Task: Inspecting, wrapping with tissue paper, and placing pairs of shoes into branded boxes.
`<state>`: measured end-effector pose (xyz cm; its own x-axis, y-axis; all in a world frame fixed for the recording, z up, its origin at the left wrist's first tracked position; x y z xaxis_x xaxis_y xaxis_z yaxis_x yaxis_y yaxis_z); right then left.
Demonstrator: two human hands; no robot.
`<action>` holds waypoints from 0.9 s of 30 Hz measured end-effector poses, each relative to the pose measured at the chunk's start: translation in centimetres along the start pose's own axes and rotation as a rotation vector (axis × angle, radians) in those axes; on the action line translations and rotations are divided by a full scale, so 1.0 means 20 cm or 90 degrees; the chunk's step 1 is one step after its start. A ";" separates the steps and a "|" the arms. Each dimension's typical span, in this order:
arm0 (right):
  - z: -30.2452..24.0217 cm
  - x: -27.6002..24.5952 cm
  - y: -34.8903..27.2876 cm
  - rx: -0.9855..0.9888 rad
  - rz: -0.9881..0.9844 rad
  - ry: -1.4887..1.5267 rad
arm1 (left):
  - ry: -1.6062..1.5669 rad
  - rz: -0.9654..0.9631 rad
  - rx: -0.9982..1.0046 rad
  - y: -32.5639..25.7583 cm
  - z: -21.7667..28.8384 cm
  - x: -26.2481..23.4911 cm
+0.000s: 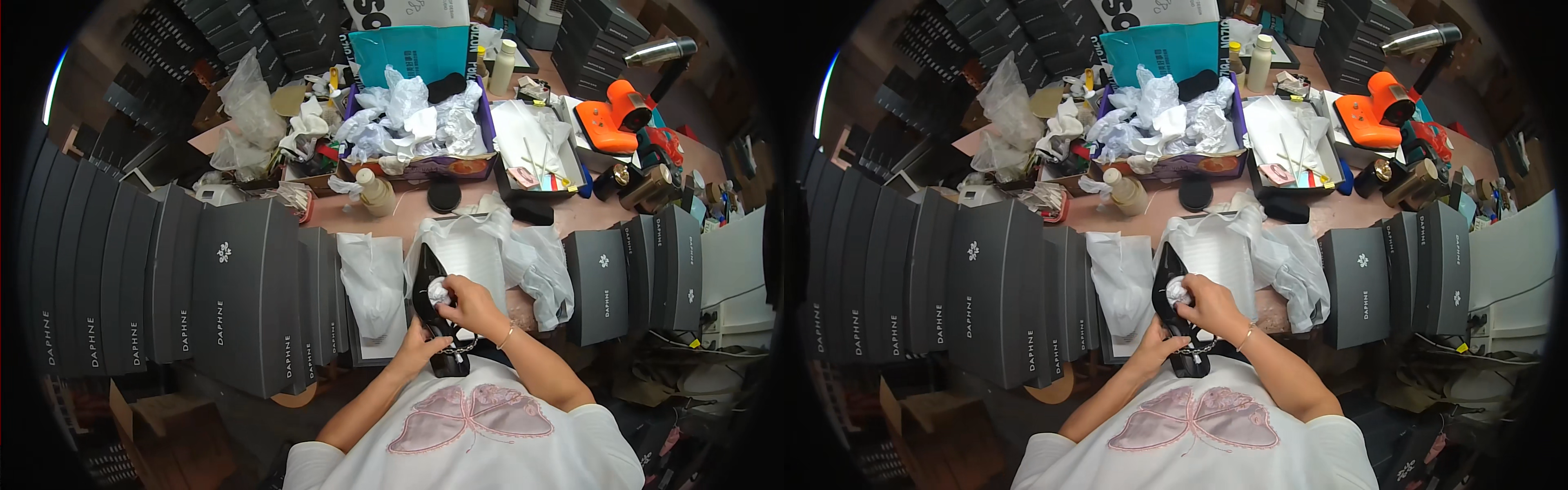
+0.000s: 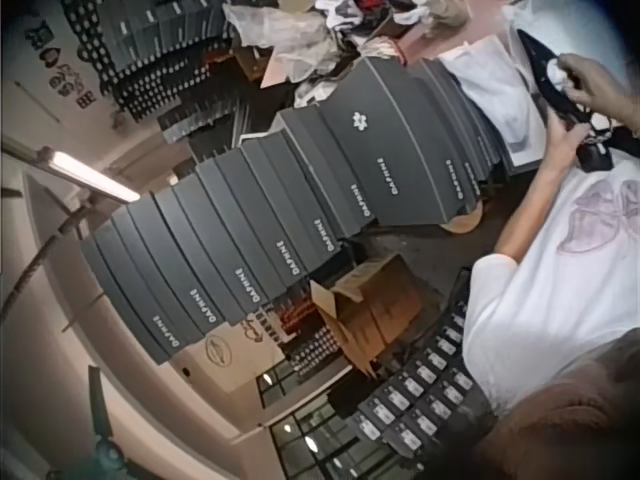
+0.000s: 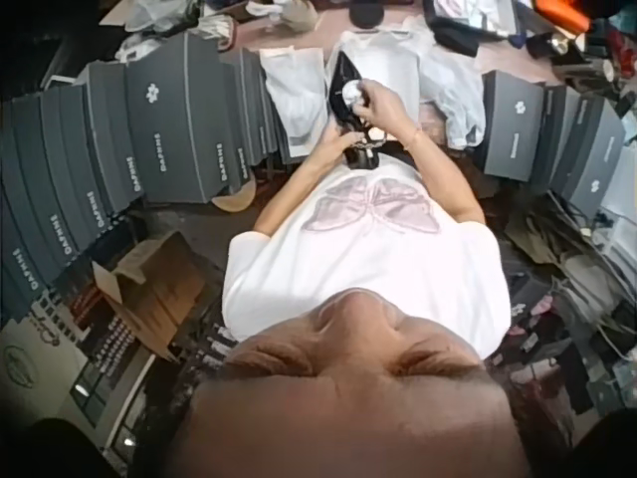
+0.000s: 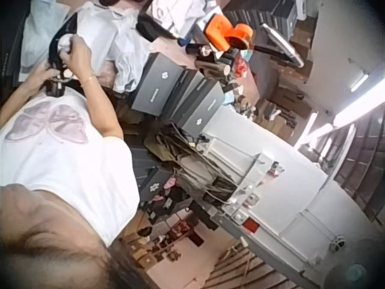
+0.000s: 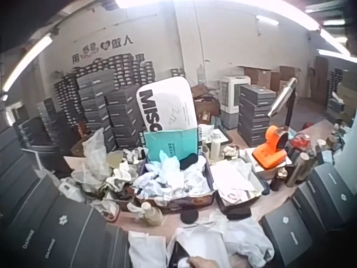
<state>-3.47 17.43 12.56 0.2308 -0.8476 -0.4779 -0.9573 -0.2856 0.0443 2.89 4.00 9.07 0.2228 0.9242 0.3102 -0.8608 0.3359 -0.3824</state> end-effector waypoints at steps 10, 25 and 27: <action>0.14 -0.22 0.11 -0.085 0.184 -0.136 | -0.206 0.112 -0.103 -0.05 -0.15 -0.07; 0.04 0.10 0.21 -0.191 -0.071 -0.292 | -0.129 0.164 -0.033 -0.04 -0.13 -0.04; 0.06 0.13 0.20 -0.175 -0.078 -0.281 | -0.154 0.187 -0.049 -0.06 -0.16 -0.05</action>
<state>-6.92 14.61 10.49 0.1867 -0.5487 -0.8149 -0.8329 -0.5283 0.1649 5.24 3.26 6.54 -0.1503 0.9168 0.3700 -0.8327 0.0843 -0.5472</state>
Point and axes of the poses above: each hand's wrist, its own y-axis towards the middle knuckle, its own x-axis out of the palm, z = x × y, the point moved 5 cm from there along y, towards the middle knuckle, and after that the axes turned 6 degrees about y, right-handed, at the moved point
